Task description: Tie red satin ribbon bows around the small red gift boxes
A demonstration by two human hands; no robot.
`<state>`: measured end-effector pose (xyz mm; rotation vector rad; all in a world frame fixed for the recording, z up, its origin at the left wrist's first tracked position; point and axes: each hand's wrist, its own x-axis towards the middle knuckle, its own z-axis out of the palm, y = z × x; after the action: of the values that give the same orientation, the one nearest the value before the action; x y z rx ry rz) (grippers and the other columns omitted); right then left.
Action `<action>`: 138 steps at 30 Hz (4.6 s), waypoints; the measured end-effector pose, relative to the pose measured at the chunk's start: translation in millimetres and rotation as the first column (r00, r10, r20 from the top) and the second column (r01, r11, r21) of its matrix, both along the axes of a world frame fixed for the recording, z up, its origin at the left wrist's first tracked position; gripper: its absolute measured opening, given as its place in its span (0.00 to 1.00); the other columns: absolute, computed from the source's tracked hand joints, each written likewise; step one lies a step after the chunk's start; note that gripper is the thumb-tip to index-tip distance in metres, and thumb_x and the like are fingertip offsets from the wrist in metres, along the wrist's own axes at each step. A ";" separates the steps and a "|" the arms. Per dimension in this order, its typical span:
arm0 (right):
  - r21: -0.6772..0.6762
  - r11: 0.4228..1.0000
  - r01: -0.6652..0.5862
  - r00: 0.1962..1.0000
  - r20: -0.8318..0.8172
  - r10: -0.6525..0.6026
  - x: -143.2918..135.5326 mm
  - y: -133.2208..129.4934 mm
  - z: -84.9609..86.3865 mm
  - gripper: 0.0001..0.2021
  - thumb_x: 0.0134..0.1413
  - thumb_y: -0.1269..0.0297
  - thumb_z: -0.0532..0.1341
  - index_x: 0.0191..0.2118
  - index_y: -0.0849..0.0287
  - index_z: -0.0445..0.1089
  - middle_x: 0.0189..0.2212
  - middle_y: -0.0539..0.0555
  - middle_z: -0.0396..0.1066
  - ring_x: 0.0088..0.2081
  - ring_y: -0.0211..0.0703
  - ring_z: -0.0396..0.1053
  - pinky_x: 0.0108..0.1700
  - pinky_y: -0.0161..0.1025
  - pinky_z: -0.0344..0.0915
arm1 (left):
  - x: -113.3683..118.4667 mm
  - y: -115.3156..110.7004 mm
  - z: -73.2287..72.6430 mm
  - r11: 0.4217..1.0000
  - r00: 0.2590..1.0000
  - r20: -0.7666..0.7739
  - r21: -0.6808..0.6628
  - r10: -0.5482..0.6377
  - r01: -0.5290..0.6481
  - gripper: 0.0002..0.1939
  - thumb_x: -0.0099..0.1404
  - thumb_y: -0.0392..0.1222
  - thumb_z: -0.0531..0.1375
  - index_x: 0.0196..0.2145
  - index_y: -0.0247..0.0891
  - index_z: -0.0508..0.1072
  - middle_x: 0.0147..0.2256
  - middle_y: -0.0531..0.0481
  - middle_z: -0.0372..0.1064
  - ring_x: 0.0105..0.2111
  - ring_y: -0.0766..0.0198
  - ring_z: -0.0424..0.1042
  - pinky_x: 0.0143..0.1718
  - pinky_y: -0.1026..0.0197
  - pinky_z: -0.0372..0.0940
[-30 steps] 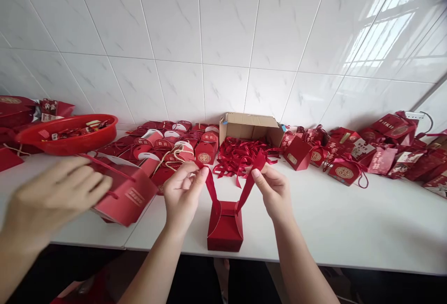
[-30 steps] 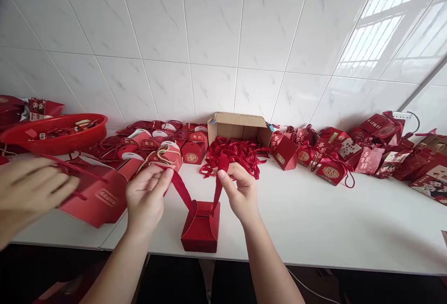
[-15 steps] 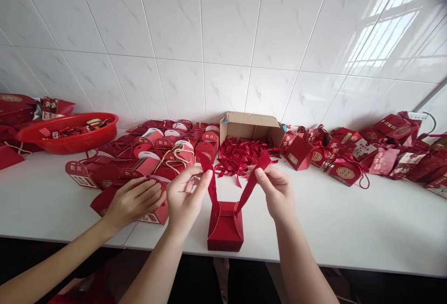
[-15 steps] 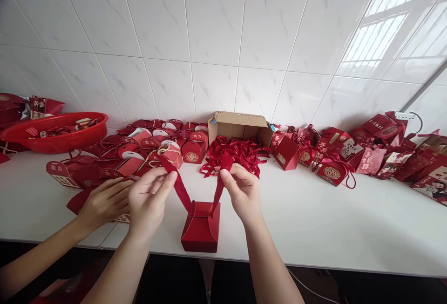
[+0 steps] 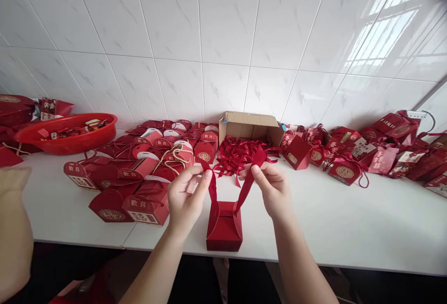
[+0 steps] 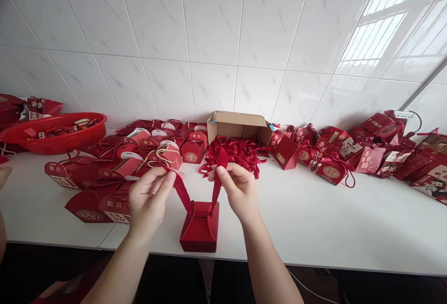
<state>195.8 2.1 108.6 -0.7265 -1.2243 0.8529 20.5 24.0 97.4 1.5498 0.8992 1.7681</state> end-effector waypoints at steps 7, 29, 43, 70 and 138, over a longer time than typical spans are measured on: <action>-0.101 0.994 -0.051 0.996 0.075 0.058 -5.5 3.1 -3.0 0.09 0.54 0.59 0.63 0.38 0.59 0.72 0.21 0.48 0.71 0.16 0.33 0.64 0.20 0.33 0.63 | 0.3 -5.1 11.2 0.993 0.966 -0.248 0.068 -0.072 0.091 0.05 0.62 0.41 0.60 0.30 0.38 0.72 0.23 0.55 0.68 0.23 0.69 0.66 0.26 0.67 0.62; 0.529 0.824 -0.204 0.770 0.606 -0.199 8.0 11.6 -24.8 0.15 0.61 0.74 0.54 0.47 0.52 0.73 0.37 0.54 0.75 0.45 0.45 0.70 0.47 0.46 0.69 | -10.4 1.2 1.1 0.672 0.764 -0.078 -0.538 -0.641 0.509 0.12 0.62 0.44 0.56 0.27 0.35 0.73 0.26 0.51 0.67 0.30 0.64 0.64 0.35 0.63 0.59; 0.646 0.751 -0.137 0.654 0.629 -0.421 15.4 13.5 -36.4 0.19 0.60 0.78 0.53 0.50 0.51 0.70 0.38 0.53 0.75 0.47 0.46 0.68 0.47 0.47 0.68 | -10.6 -3.3 0.3 0.630 0.792 0.148 -0.527 -0.592 0.570 0.13 0.62 0.46 0.59 0.24 0.37 0.75 0.26 0.51 0.70 0.30 0.65 0.67 0.37 0.63 0.62; -0.551 0.681 0.482 0.876 0.284 -0.390 95.9 -91.5 -179.4 0.24 0.54 0.47 0.59 0.51 0.56 0.69 0.49 0.60 0.70 0.52 0.56 0.66 0.53 0.51 0.63 | -100.2 -62.3 -121.4 0.747 0.605 -0.796 -0.406 -0.006 -0.527 0.21 0.55 0.59 0.55 0.40 0.44 0.73 0.51 0.42 0.68 0.55 0.43 0.63 0.54 0.37 0.56; -0.478 0.772 -0.419 0.906 -0.280 0.318 29.1 -41.0 -78.7 0.15 0.55 0.61 0.64 0.45 0.59 0.64 0.30 0.54 0.76 0.32 0.41 0.72 0.44 0.42 0.63 | -11.4 -26.3 -78.4 0.983 0.470 -0.872 -0.062 -0.136 0.170 0.08 0.65 0.44 0.56 0.29 0.39 0.63 0.29 0.54 0.64 0.31 0.64 0.64 0.39 0.56 0.55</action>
<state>224.9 -38.9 29.9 -0.8294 -0.9768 1.5994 9.1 -2.3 19.0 2.5310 1.1074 0.7343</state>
